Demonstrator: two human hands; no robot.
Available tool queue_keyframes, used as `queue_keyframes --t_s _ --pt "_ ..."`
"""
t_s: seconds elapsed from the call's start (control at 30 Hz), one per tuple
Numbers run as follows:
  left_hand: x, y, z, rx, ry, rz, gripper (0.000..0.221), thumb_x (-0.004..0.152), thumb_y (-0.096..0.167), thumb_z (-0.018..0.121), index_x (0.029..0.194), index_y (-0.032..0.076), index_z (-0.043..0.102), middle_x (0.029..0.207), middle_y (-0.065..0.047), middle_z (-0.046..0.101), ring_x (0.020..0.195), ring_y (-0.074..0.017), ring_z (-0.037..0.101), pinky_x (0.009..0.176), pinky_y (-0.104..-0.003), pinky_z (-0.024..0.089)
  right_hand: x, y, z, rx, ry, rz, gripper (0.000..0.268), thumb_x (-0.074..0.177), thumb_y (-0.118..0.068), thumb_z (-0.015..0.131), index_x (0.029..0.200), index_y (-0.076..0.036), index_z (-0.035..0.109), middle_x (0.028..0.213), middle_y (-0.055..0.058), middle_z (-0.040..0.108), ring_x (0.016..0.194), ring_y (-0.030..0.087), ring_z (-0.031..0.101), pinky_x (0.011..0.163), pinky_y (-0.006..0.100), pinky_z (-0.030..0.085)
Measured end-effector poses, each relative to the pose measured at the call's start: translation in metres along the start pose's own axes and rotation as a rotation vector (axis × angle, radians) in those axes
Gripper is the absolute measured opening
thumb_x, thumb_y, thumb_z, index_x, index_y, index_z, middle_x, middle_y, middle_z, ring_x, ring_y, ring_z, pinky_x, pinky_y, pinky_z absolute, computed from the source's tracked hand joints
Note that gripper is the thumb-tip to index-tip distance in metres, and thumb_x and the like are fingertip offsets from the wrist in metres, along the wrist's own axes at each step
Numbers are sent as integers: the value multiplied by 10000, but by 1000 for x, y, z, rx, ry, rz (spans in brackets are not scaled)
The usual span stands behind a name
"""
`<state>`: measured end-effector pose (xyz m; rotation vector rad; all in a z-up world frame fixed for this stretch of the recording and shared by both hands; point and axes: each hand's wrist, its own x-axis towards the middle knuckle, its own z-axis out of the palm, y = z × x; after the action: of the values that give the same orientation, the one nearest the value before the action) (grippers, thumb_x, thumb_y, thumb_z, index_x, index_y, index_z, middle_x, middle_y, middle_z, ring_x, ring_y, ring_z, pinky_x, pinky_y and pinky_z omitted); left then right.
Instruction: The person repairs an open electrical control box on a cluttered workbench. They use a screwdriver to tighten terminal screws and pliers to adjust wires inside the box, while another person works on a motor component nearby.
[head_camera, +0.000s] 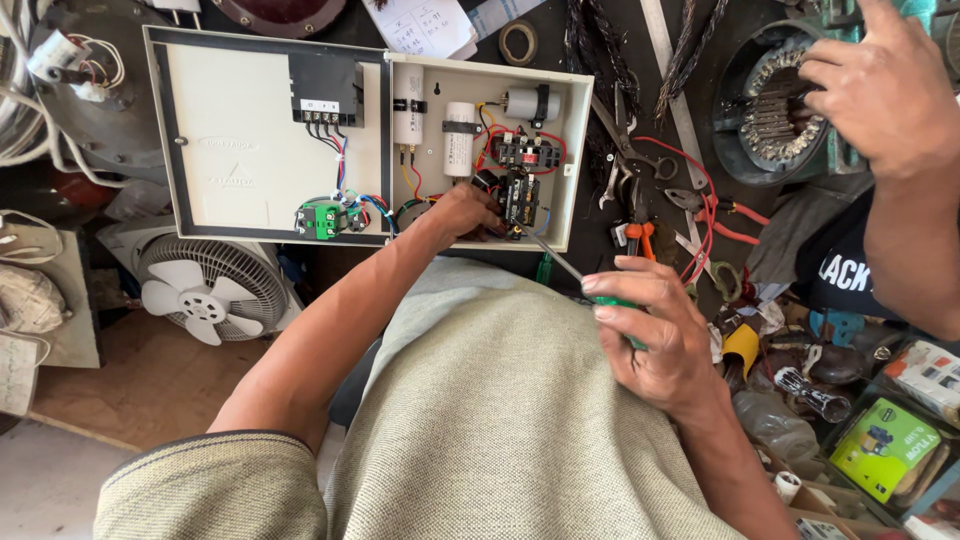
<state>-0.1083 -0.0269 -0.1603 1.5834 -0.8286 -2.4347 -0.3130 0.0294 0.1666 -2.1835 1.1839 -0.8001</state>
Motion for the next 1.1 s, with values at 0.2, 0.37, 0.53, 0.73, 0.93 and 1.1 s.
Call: queue_keyframes --t_s 0.2,0.37,0.53,0.73,0.93,1.1 --pt "-1 2 4 37 38 -37 290 789 -45 739 1076 -82 746 859 -164 791 518 -181 613 466 -283 516 -3 2 3 -112 58 -17 529 858 -32 814 1224 -159 454 1177 109 649 1067 297 681 988 491 569" --pt "0 3 4 64 49 -3 257 793 -44 737 1048 -78 757 842 -147 789 547 -168 669 472 -281 534 -4 3 3 73 2 36 518 890 50 740 1264 -168 456 1195 106 636 1108 300 703 1040 496 593" --pt "2 -3 5 104 58 38 223 781 -42 752 1001 -68 773 826 -143 786 553 -159 660 473 -275 518 -2 0 4 -68 39 -22 552 880 22 807 1253 -157 442 1171 107 655 1079 304 699 993 475 580" --pt "1 -3 6 155 72 63 219 759 -27 775 975 -62 789 794 -133 776 539 -154 635 476 -272 513 3 -5 2 11 8 -11 519 882 81 729 1247 -146 439 1165 101 653 1090 305 712 1006 493 595" --pt "-4 0 6 222 95 73 227 744 17 806 966 -28 800 778 -99 767 549 -139 649 494 -271 535 5 -7 4 -6 42 34 498 888 82 755 1235 -131 469 1146 113 656 1083 295 713 964 447 600" --pt "-6 2 7 257 92 90 224 737 24 805 960 3 816 769 -83 764 556 -130 655 504 -268 547 10 -7 4 -8 48 -22 503 879 71 747 1229 -137 451 1125 98 638 1104 287 696 1010 492 573"
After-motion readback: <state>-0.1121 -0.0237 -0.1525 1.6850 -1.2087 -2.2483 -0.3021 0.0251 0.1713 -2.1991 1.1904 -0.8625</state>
